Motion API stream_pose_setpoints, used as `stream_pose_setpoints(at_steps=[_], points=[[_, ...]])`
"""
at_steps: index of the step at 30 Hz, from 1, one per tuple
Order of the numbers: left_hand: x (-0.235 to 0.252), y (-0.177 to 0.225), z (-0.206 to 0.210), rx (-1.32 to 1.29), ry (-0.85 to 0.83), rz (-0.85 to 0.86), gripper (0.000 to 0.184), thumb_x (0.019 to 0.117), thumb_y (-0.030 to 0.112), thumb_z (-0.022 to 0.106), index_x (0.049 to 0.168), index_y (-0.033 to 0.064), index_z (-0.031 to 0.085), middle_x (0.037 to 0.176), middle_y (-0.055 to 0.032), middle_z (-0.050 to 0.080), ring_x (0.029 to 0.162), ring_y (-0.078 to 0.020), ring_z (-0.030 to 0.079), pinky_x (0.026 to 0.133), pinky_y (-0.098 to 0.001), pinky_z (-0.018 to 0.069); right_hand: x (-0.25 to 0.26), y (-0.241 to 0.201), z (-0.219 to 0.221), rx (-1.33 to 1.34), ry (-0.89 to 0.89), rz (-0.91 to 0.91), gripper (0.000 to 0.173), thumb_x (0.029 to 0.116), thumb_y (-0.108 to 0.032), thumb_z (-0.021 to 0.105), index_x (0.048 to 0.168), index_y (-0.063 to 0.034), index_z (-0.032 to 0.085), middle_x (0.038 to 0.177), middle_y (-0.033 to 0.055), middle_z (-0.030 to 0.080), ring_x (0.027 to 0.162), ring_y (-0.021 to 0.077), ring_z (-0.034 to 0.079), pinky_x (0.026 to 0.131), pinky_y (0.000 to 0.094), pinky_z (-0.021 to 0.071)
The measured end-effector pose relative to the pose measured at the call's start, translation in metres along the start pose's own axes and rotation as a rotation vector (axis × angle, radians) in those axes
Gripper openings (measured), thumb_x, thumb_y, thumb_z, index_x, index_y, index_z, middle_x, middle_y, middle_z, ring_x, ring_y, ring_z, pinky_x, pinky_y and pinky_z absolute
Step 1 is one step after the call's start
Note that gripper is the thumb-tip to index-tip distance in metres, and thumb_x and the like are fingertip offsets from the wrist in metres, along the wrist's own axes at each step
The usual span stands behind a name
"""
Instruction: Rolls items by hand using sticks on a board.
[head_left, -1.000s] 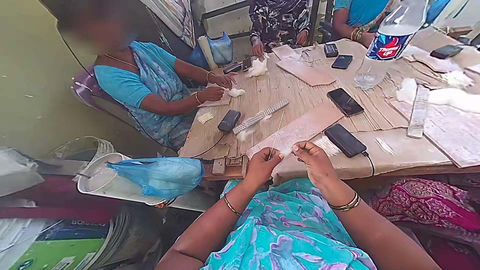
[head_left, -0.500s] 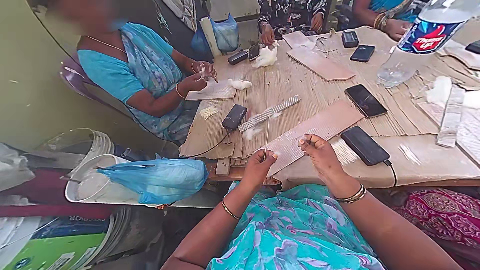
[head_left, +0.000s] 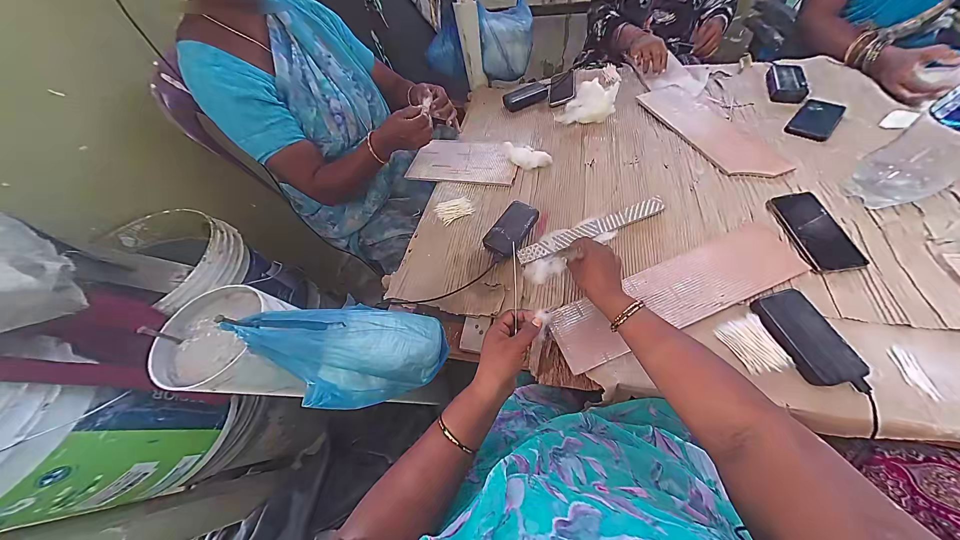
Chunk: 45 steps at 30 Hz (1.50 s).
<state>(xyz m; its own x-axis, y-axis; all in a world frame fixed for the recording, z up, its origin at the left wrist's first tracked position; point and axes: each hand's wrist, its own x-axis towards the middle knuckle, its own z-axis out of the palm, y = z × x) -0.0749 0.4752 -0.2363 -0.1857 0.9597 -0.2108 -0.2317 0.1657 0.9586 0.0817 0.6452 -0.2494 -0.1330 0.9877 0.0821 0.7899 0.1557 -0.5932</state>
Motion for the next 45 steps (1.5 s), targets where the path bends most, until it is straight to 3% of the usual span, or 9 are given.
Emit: stream_pose_setpoints(at_steps=[2, 5, 7, 11, 17, 26, 31, 35, 45], points=[[0.001, 0.002, 0.002, 0.004, 0.020, -0.001, 0.003, 0.0985, 0.004, 0.066, 0.098, 0.0019, 0.064, 0.078, -0.0018, 0.062, 0.057, -0.0035, 0.050, 0.050, -0.0170, 0.0385, -0.013, 0.000, -0.014, 0.185, 0.040, 0.038, 0.028, 0.1002, -0.017, 0.063, 0.125, -0.0029, 0.066, 0.109, 0.0190, 0.070, 0.103, 0.0368, 0.065, 0.090, 0.0599, 0.0477], [-0.002, 0.003, 0.008, 0.027, -0.001, 0.008, 0.004, 0.0986, 0.004, 0.066, 0.095, 0.0022, 0.066, 0.076, -0.0006, 0.061, 0.057, -0.0036, 0.048, 0.051, -0.0172, 0.0389, -0.064, -0.009, -0.040, 0.569, -0.022, 0.035, 0.020, 0.1034, -0.019, 0.061, 0.117, -0.0044, 0.067, 0.096, 0.0069, 0.066, 0.079, 0.0122, 0.057, 0.074, 0.0329, 0.0469], [-0.006, 0.005, 0.016, 0.046, -0.043, 0.022, 0.004, 0.0987, 0.004, 0.066, 0.095, 0.0026, 0.068, 0.073, 0.0002, 0.061, 0.056, -0.0032, 0.048, 0.052, -0.0173, 0.0392, -0.098, -0.012, -0.056, 0.777, -0.176, 0.004, 0.016, 0.1020, -0.016, 0.062, 0.114, -0.0059, 0.068, 0.098, 0.0006, 0.067, 0.082, 0.0048, 0.058, 0.078, 0.0254, 0.0485], [-0.020, 0.010, 0.034, 0.098, -0.110, 0.082, 0.001, 0.0965, 0.004, 0.069, 0.095, 0.0046, 0.068, 0.074, 0.0012, 0.061, 0.058, -0.0026, 0.050, 0.054, -0.0176, 0.0406, -0.138, -0.011, -0.071, 0.843, -0.300, 0.017, 0.016, 0.0955, -0.008, 0.070, 0.111, -0.0035, 0.071, 0.093, 0.0007, 0.069, 0.081, 0.0041, 0.062, 0.077, 0.0219, 0.0520], [-0.040, 0.017, 0.049, 0.148, -0.144, 0.140, 0.004, 0.0946, 0.002, 0.070, 0.096, 0.0041, 0.068, 0.074, 0.0018, 0.061, 0.060, -0.0024, 0.051, 0.057, -0.0174, 0.0429, -0.157, 0.005, -0.087, 0.926, -0.153, 0.025, 0.007, 0.0979, -0.003, 0.064, 0.092, -0.0057, 0.067, 0.078, -0.0024, 0.063, 0.073, 0.0040, 0.058, 0.072, 0.0201, 0.0482], [-0.053, 0.019, 0.069, 0.024, -0.260, 0.116, 0.026, 0.1100, 0.016, 0.044, 0.124, 0.0060, 0.064, 0.100, -0.0010, 0.069, 0.056, 0.0012, 0.048, 0.050, -0.0138, 0.0385, -0.184, 0.014, -0.103, 1.104, -0.070, 0.055, 0.009, 0.0947, 0.002, 0.066, 0.090, -0.0043, 0.069, 0.077, -0.0008, 0.066, 0.071, 0.0053, 0.060, 0.072, 0.0198, 0.0513], [-0.058, 0.019, 0.084, 0.055, -0.276, 0.068, 0.013, 0.0993, 0.004, 0.064, 0.112, 0.0021, 0.067, 0.077, 0.0005, 0.062, 0.055, -0.0009, 0.048, 0.050, -0.0148, 0.0385, -0.191, 0.023, -0.102, 1.158, -0.040, 0.052, 0.010, 0.0908, 0.006, 0.069, 0.091, -0.0036, 0.068, 0.076, 0.0002, 0.067, 0.069, 0.0055, 0.060, 0.070, 0.0199, 0.0517], [-0.062, 0.018, 0.092, 0.177, -0.275, 0.093, 0.006, 0.0995, 0.006, 0.064, 0.094, 0.0039, 0.067, 0.073, 0.0014, 0.061, 0.056, -0.0016, 0.048, 0.052, -0.0166, 0.0392, -0.194, 0.023, -0.103, 1.134, -0.065, 0.054, 0.007, 0.0926, 0.003, 0.069, 0.092, -0.0035, 0.067, 0.079, 0.0007, 0.067, 0.072, 0.0058, 0.061, 0.071, 0.0207, 0.0519], [-0.062, 0.021, 0.089, 0.214, -0.296, 0.062, 0.008, 0.0997, 0.006, 0.064, 0.092, 0.0041, 0.067, 0.073, 0.0018, 0.061, 0.056, -0.0012, 0.049, 0.052, -0.0163, 0.0400, -0.194, 0.023, -0.101, 1.049, -0.095, 0.027, 0.005, 0.0951, 0.001, 0.067, 0.097, -0.0038, 0.067, 0.081, -0.0003, 0.064, 0.074, 0.0047, 0.059, 0.072, 0.0202, 0.0499]])
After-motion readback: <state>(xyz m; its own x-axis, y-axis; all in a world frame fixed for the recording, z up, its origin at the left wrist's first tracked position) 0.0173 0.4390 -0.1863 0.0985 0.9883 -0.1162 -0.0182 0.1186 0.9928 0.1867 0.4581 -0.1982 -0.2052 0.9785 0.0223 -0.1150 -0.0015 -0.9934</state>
